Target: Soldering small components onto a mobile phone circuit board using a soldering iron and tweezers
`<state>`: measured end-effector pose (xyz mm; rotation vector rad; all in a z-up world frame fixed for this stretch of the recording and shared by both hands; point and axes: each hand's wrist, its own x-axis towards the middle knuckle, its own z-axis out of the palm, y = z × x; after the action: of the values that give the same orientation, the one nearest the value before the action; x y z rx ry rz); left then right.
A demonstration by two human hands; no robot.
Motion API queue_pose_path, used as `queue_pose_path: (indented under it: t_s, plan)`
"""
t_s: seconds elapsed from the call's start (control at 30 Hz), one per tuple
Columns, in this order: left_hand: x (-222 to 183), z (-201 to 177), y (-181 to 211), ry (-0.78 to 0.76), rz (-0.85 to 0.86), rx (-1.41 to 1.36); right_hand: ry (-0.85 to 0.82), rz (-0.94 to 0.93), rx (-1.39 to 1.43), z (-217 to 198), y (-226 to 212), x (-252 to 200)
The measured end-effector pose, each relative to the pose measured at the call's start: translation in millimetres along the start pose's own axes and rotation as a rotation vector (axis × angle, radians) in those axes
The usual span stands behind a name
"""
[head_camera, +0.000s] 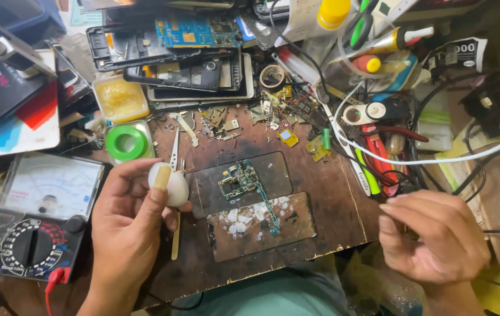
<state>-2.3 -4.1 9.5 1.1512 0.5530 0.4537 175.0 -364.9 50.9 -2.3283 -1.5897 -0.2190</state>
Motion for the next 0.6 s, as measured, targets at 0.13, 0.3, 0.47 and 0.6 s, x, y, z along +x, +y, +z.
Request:
queue_pose_path:
  t_s: [0.13, 0.3, 0.47, 0.6]
  plan:
    - [-2, 3, 2, 0.011, 0.018, 0.096, 0.374, 0.113, -0.187, 13, 6, 5]
    - [-2, 4, 5, -0.007, 0.009, 0.114, 0.290, 0.282, -0.330, -8, 28, 16]
    - [-2, 4, 4, 0.004, 0.015, 0.131, 0.245, 0.258, -0.308, -18, 44, 32]
    - [-1, 2, 2, 0.029, 0.006, 0.104, 0.152, 0.260, -0.369, -13, 37, 42]
